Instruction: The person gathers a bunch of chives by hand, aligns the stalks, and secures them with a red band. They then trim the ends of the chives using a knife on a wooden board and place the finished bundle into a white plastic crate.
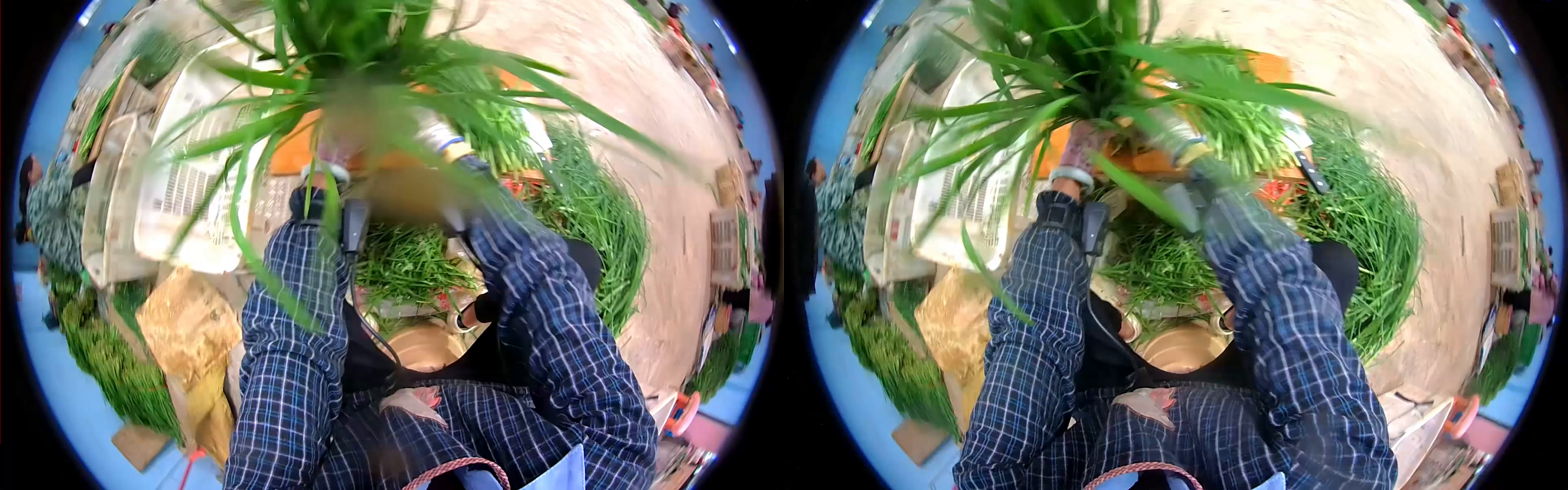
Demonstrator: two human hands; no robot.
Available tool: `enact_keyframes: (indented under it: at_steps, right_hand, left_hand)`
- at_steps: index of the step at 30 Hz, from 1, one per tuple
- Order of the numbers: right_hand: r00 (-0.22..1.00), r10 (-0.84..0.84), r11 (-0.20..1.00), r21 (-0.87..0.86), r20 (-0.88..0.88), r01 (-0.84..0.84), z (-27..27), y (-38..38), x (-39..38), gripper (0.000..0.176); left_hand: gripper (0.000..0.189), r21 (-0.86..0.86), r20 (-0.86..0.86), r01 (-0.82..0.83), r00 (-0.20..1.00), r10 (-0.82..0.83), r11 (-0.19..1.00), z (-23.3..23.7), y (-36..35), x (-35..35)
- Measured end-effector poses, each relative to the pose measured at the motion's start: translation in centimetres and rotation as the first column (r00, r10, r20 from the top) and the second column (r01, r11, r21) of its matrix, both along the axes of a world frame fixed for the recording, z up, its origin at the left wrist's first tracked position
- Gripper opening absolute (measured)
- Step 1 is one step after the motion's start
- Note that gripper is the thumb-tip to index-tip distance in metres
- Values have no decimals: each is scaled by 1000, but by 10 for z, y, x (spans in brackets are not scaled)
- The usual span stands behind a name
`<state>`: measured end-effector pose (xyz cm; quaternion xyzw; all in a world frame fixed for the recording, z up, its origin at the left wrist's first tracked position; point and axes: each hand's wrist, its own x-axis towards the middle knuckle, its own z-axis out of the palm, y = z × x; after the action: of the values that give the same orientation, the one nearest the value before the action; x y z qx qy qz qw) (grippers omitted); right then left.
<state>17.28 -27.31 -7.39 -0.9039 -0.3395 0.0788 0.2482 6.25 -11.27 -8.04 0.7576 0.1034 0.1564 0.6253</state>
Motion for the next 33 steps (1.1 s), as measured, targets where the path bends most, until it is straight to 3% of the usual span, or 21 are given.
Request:
enact_keyframes:
  at_steps: [4, 5, 6, 7, 10, 11, 12, 13, 15, 16, 17, 18, 19, 21, 23, 25, 26, 29, 31, 32, 33]
  right_hand:
    - [983, -9, 958, 281, -183, 61, 39, -5, -5, 71]
    - [943, -115, 945, 258, -312, 200, 67, -12, -12, 79]
    - [929, -118, 946, 245, -351, 213, 96, -20, -12, 86]
    - [950, -82, 956, 245, -302, 160, 90, -26, 8, 90]
    - [974, 65, 939, 344, -215, 13, 74, -51, 62, 96]
    - [944, 105, 896, 442, -313, 46, 93, -68, 59, 96]
    - [944, 20, 946, 311, -330, 89, 99, -83, 57, 94]
    - [941, -66, 975, 178, -333, 132, 103, -93, 56, 94]
    - [954, -283, 945, -200, -102, 259, 42, -100, 80, 98]
    - [936, -315, 925, -273, -155, 266, 41, -103, 70, 100]
    - [913, -352, 899, -345, -205, 269, 39, -108, 55, 102]
    - [908, -384, 878, -369, -166, 304, 36, -107, 51, 102]
    - [898, -422, 852, -395, -126, 345, 35, -103, 47, 102]
    - [890, -426, 849, -412, -163, 331, 47, -106, 41, 99]
    - [912, -384, 861, -414, -145, 297, 65, -123, 35, 96]
    - [884, -465, 865, -237, -46, 442, 64, -146, 43, 91]
    - [852, -504, 858, -201, -141, 473, 73, -157, 46, 85]
    - [814, -481, 873, -260, -326, 412, 22, -180, 94, 77]
    - [945, -311, 949, 11, -97, 314, -24, -180, 87, 78]
    - [902, -388, 910, -231, -190, 343, -9, -164, 74, 80]
    - [868, -436, 888, -269, -236, 373, -1, -150, 60, 78]
  left_hand:
    - [44, -298, 150, -43, 984, 91, 954, 47, -48, 13]
    - [42, -361, 192, -47, 974, 123, 932, 65, -65, 16]
    - [40, -409, 213, -49, 966, 148, 911, 81, -80, 21]
    - [39, -446, 226, -50, 960, 166, 894, 96, -93, 27]
    - [35, -528, 79, -68, 988, 129, 846, 113, -121, 53]
    - [35, -557, 7, -74, 996, 93, 827, 110, -128, 63]
    - [36, -585, -64, -82, 996, 55, 807, 108, -134, 72]
    - [39, -702, -141, -49, 987, -71, 711, 95, -140, 77]
    - [76, -681, -168, 33, 965, -200, 731, -19, -133, 136]
    - [71, -270, -330, -36, 942, -58, 962, -70, -141, 151]
    - [67, 206, -408, -62, 902, 143, 977, -94, -147, 160]
    - [77, -86, -490, -147, 868, 87, 985, -84, -150, 150]
    - [73, -132, -518, -201, 849, 106, 971, -68, -156, 140]
    - [74, -521, -392, -193, 919, -32, 832, -92, -153, 144]
    - [79, -319, -388, -152, 922, 18, 935, -92, -146, 142]
    - [85, -151, -422, -163, 903, 85, 975, -79, -144, 134]
    - [89, -93, -457, -184, 881, 122, 979, -65, -146, 127]
    - [95, 20, -498, -216, 844, 198, 976, -42, -149, 114]
    - [96, 115, -490, -175, 846, 210, 978, -31, -150, 111]
    - [95, 54, -440, -191, 877, 195, 980, -36, -149, 112]
    - [94, -9, -391, -201, 902, 182, 980, -42, -150, 110]
